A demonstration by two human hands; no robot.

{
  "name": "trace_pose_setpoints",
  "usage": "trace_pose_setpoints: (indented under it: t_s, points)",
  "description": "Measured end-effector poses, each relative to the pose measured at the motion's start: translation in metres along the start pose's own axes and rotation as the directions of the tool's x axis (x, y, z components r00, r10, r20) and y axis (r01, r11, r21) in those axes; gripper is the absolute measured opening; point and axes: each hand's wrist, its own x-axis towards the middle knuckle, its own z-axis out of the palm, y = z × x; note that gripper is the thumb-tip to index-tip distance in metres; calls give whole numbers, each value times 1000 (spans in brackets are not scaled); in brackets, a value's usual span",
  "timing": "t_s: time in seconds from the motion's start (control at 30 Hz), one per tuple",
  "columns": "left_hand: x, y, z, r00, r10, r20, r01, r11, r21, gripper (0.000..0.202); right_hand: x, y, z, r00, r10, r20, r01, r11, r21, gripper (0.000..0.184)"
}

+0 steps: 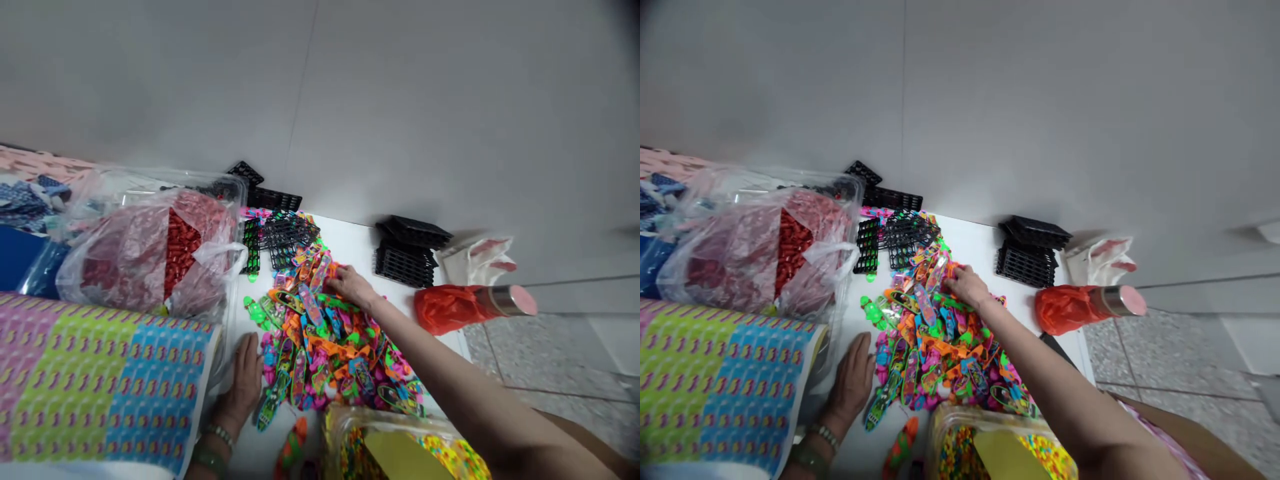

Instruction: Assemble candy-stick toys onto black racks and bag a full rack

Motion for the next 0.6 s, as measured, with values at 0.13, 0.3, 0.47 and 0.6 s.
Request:
trace_pose_setpoints:
  t_s: [0.13, 0.3, 0.47, 0.6]
  points:
    - [-2, -4, 1, 1000, -6, 30, 8, 999, -54, 60, -49, -41, 10, 977, -5, 213, 3, 1000, 9, 36]
    - [3, -9, -1, 999, 13, 40, -8, 993, -121, 60, -113, -84, 16, 952, -50, 303, 45, 999, 22, 46]
    - [3, -12, 5, 999, 49, 3, -48, 989, -139, 61, -118, -52, 12, 992, -100, 80, 53, 893, 448, 34]
    - [0, -14, 9, 999, 41, -22, -43, 992, -117, 60, -85, 14, 9, 924, 313, -221, -279, 945, 171, 37]
